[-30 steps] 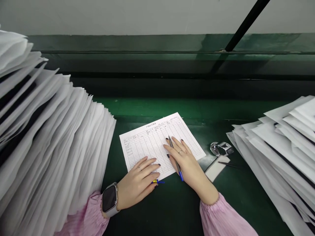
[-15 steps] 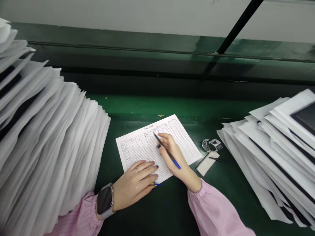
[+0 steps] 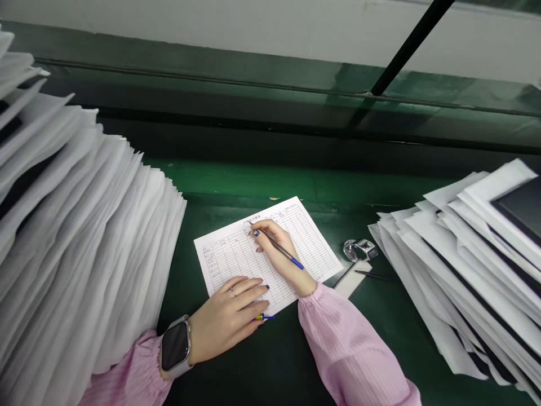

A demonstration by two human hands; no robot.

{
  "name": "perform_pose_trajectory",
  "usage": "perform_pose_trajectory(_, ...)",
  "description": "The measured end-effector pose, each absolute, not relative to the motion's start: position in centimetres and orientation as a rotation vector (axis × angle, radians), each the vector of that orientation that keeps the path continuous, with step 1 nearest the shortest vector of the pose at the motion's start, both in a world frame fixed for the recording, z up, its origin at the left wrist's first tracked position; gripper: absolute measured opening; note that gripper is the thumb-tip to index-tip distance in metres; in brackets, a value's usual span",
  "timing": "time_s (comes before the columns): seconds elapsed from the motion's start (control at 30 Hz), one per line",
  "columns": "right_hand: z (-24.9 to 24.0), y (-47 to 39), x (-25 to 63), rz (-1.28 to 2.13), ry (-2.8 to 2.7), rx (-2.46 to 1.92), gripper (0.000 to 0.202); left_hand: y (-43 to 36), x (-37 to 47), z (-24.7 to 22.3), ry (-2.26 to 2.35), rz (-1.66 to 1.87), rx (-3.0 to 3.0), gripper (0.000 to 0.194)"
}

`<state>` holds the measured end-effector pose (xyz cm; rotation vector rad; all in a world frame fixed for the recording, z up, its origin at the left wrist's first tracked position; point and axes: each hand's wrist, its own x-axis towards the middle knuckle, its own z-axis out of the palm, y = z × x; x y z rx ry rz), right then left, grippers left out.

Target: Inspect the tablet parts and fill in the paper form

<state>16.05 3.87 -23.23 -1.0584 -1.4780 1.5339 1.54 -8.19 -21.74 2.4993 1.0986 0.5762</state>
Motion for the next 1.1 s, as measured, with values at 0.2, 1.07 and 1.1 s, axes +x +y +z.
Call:
perform_pose_trajectory(0.2,-22.9,3.9,16.3,1.549,-1.598,-1.040,0.029,-8.3,1.6,-21.8,1.100,0.590,2.499,0.019)
perform_pose_trajectory(1.07,-22.0,2.8,14.6,1.901,-1.794,-0.814,0.043,-9.6,0.3,-21.7,1.005,0.541,2.561,0.025)
perform_pose_trajectory(1.1,-22.0,3.1,14.8,1.923,-1.794,-0.797,0.040,-9.5,-0.2,-21.6,1.009,0.529,2.570,0.025)
